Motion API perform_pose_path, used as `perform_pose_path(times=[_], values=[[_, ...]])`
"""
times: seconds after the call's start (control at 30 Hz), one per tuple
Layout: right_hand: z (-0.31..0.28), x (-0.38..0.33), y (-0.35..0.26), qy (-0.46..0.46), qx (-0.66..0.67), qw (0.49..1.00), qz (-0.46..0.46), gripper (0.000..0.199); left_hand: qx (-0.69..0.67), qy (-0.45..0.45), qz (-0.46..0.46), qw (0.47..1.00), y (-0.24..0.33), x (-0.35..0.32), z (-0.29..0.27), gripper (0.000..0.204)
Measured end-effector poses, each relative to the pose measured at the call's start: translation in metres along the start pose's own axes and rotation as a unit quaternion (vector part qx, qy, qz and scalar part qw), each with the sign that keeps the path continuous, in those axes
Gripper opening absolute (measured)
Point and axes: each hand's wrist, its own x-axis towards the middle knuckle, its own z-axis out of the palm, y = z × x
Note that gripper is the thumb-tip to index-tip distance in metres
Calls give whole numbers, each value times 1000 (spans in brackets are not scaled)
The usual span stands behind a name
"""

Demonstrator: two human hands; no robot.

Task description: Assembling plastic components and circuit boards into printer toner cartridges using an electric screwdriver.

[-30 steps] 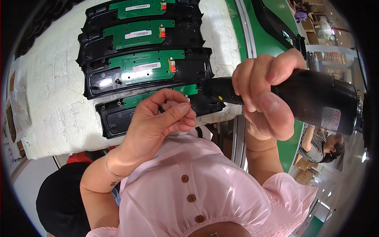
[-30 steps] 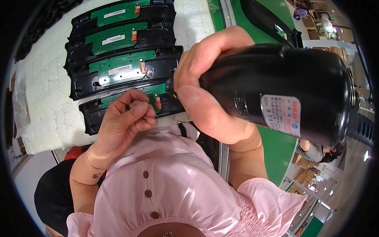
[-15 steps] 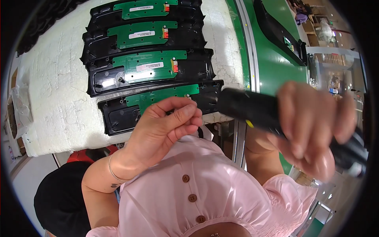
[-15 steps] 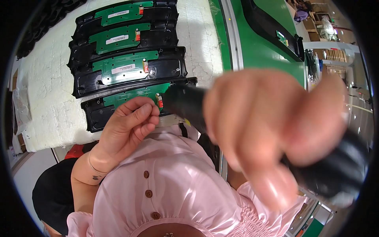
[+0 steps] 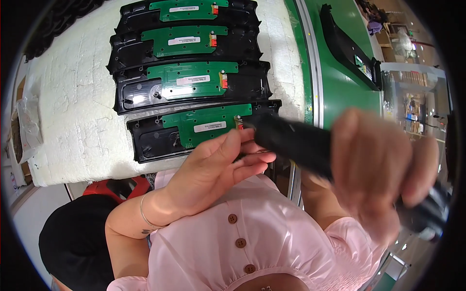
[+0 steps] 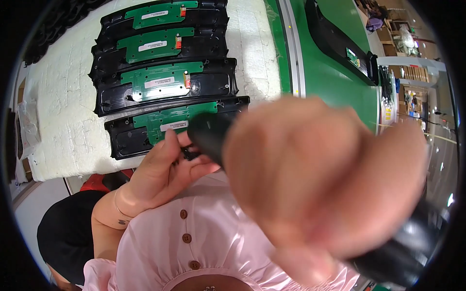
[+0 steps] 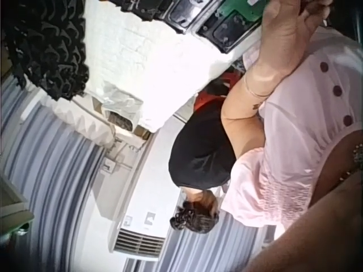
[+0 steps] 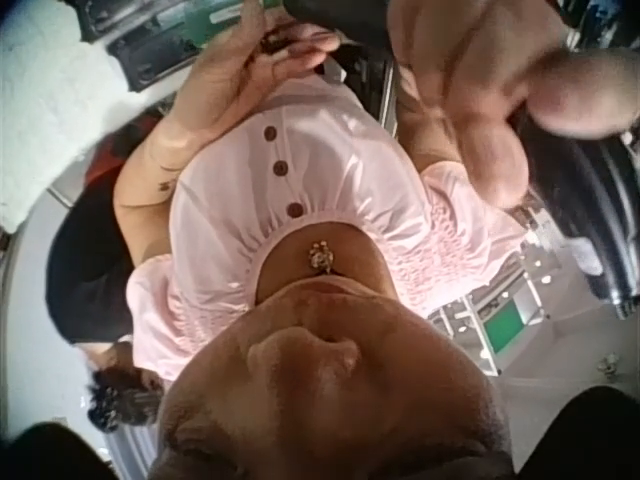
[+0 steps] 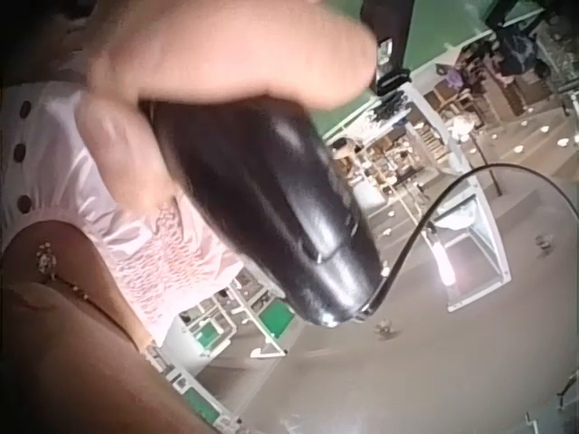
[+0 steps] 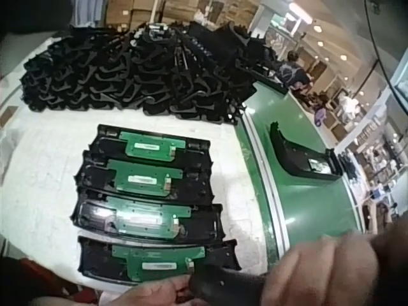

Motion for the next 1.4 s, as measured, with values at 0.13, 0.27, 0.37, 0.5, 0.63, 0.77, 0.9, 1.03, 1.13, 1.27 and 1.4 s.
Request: perform_pose_path(times=[0.13, 0.27, 0.37, 0.5, 0.63, 0.77, 0.9, 1.03, 1.13, 1.27, 1.4], values=[[-5, 10, 44, 23, 8, 1000, -9, 28, 21, 14, -23, 999, 7, -6, -2, 43], [2, 15, 51, 55, -40, 998, 13, 31, 96, -7, -13, 995, 13, -9, -14, 37], [8, 15, 51, 62, -40, 997, 17, 31, 118, -20, 26, 992, 12, -9, -23, 33], [11, 16, 53, 130, -82, 985, 76, 29, 133, -20, 19, 991, 16, -9, -23, 25], [11, 18, 52, 108, -116, 984, 86, 28, 152, 21, 50, 987, 12, -10, -18, 20], [11, 17, 50, 114, -142, 980, 87, 27, 107, 8, 63, 992, 12, -9, -18, 20], [4, 16, 50, 93, -119, 987, 52, 27, 76, -1, 53, 996, 10, -10, -18, 17], [7, 11, 31, 29, 53, 997, -52, 28, 17, 48, 56, 997, 7, -10, -19, 15], [-1, 1, 3, 29, 161, 974, -156, 30, -13, 22, 46, 999, 6, -8, -18, 15], [8, -11, -1, 14, 112, 991, -68, 29, -17, -6, 50, 999, 3, -6, -20, 15], [11, -13, 1, 52, 101, 989, -91, 30, -22, 2, 44, 999, 1, -5, -18, 15]])
